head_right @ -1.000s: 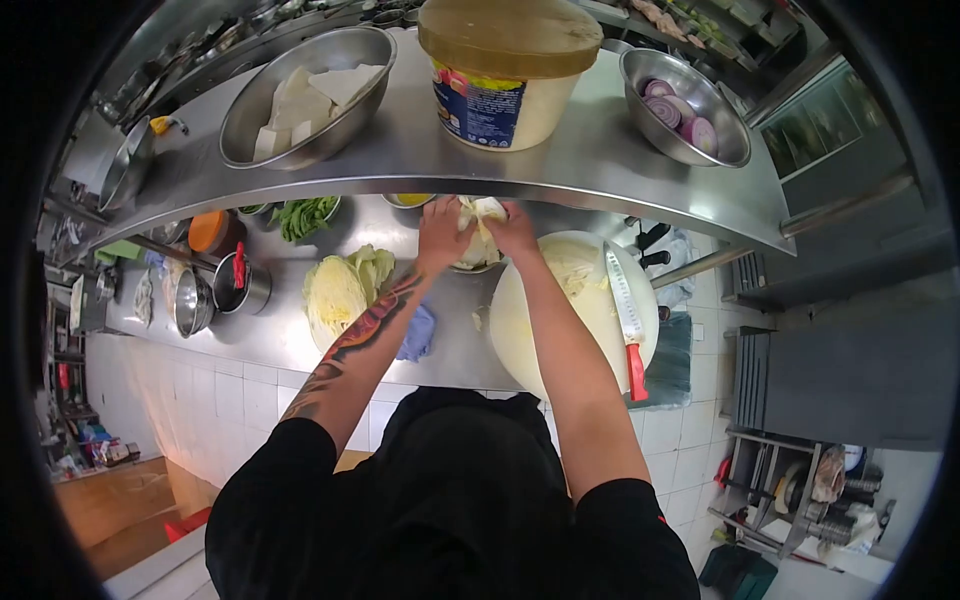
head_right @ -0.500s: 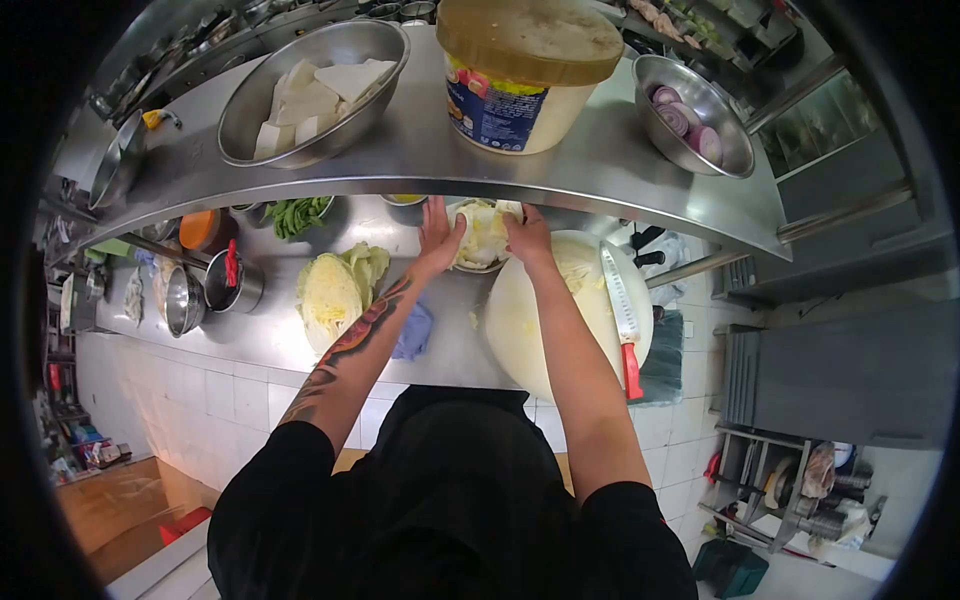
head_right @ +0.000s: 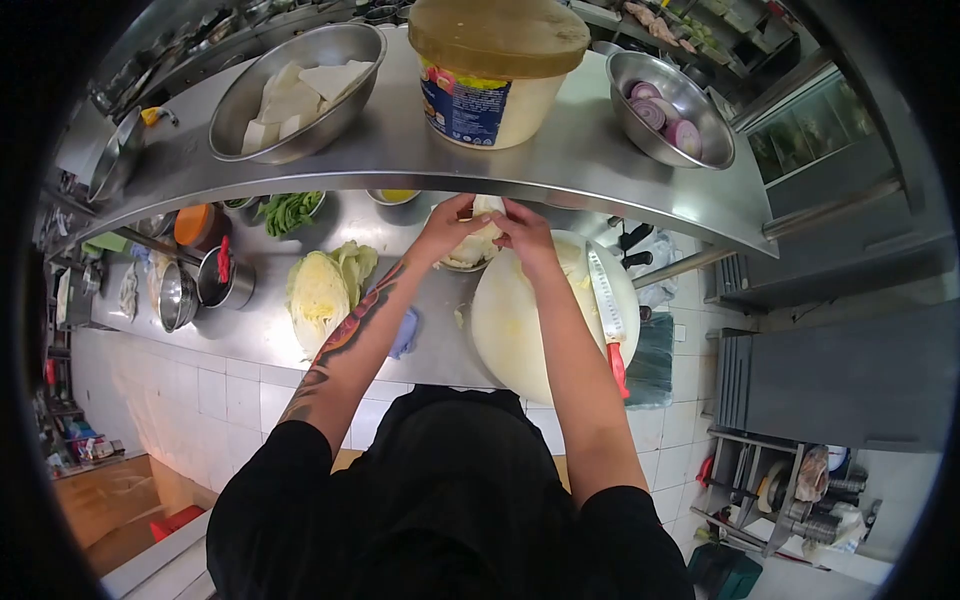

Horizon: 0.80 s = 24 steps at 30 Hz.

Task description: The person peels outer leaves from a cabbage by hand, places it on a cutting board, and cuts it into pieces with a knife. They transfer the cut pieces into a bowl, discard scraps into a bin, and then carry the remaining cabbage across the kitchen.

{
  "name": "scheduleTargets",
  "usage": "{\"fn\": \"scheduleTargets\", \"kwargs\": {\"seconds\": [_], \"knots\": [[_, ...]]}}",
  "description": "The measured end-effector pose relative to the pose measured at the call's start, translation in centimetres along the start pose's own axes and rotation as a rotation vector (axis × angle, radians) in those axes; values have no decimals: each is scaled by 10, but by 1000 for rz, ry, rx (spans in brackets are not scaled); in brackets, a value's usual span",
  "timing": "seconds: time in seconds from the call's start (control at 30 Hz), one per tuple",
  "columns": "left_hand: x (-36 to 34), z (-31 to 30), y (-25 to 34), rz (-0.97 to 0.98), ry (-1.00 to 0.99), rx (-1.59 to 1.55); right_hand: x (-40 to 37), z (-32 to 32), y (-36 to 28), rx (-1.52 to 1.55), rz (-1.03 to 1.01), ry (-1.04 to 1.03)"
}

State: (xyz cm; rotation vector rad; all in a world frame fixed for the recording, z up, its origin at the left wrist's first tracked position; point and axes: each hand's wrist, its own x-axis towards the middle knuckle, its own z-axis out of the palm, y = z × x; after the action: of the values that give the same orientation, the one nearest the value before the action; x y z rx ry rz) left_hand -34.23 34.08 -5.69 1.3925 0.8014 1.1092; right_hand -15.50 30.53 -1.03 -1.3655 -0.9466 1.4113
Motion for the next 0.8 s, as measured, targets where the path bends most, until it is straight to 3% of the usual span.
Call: {"fn": "scheduleTargets", "kwargs": {"seconds": [0.17, 0.23, 0.3, 0.47, 0.53, 0.6, 0.67, 0.73, 0.77, 0.8], "knots": [[0, -8, -9, -95, -59, -216, 5, -10, 4, 37, -13, -74], [-1, -8, -5, -118, -71, -255, 8, -11, 5, -123, -60, -58], [-5, -8, 4, -339, -53, -351, 13, -11, 6, -100, -44, -52], [-7, -2, 32, -361, -40, -210, 18, -15, 6, -3, 23, -126], [-3, -7, 30, -356, -14, -151, 18, -16, 1, -5, 103, -57], [4, -20, 21, -450, 41, -443, 17, -12, 1, -17, 26, -31], [8, -28, 11, -433, 52, -401, 18, -9, 2, -27, -49, -3], [7, -29, 14, -419, 66, -360, 25, -6, 2, -352, -134, 88], [7, -31, 17, -403, 58, -302, 31, -5, 6, -351, -133, 86], [8, -32, 19, -385, 50, -243, 36, -2, 10, -718, -283, 207]]}}
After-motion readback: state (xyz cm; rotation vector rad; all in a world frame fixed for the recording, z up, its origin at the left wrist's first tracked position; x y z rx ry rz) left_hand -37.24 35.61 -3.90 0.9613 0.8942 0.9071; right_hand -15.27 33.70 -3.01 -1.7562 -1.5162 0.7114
